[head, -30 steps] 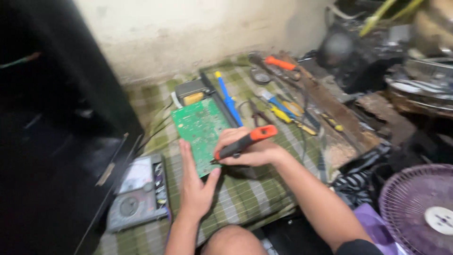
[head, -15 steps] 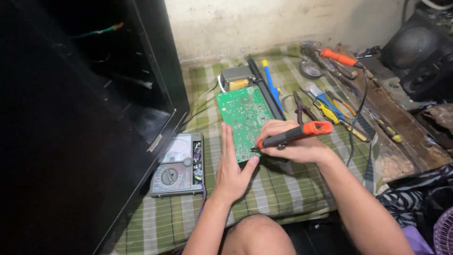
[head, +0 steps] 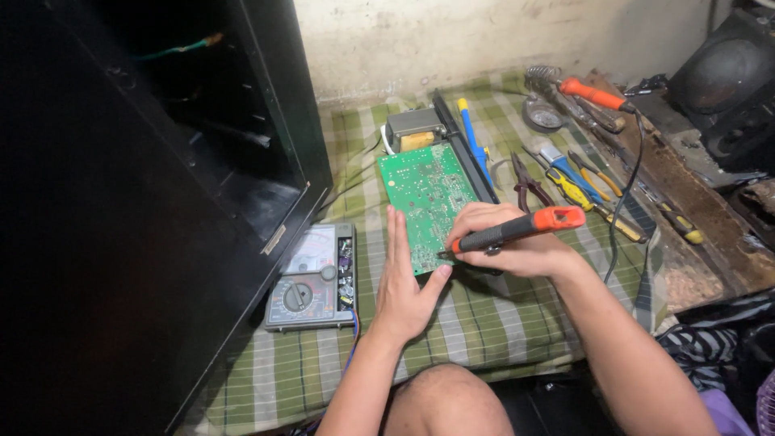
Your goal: Soldering components on a circuit board and using a utility knife for board modification
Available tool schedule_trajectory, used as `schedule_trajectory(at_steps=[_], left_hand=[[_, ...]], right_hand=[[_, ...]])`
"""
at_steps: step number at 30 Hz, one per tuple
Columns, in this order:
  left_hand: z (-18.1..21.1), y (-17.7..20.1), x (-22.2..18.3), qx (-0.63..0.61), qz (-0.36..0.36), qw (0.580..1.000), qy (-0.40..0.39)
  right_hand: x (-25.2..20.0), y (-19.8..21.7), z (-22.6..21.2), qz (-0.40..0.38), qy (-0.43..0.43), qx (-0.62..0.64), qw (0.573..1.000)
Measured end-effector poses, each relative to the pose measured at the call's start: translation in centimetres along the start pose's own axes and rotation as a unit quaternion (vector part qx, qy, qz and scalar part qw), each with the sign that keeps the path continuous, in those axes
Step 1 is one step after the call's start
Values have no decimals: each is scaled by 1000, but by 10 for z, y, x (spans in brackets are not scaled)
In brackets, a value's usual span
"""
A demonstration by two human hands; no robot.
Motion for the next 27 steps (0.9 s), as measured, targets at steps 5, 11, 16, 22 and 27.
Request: schedule_trajectory(at_steps=[5, 11, 16, 22, 27], left_hand=[[3, 1, 1, 5, -4, 1000, 11], [7, 2, 2, 4, -10, 1000, 25], [5, 1, 1, 7, -8, 1000, 24], [5, 2, 2, 12, -9, 1000, 26], [7, 2, 1, 11, -10, 1000, 25]], right_hand=[[-1, -1, 0, 1, -6, -1, 1000], [0, -1, -2, -2, -2, -7, 1000], [-3, -2, 0, 3, 0, -18, 1000], [-2, -1, -3, 6, 18, -19, 1000], [-5, -1, 0, 34, 13, -16, 999]])
Point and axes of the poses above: each hand's wrist, its own x-axis towards the middle knuckle, its own y-axis out of the back of the hand, z = x × y, the point moved 2 cm from there along x, towards the middle knuckle, and after that the axes turned 6 degrees about -x, right-handed, at the moved point
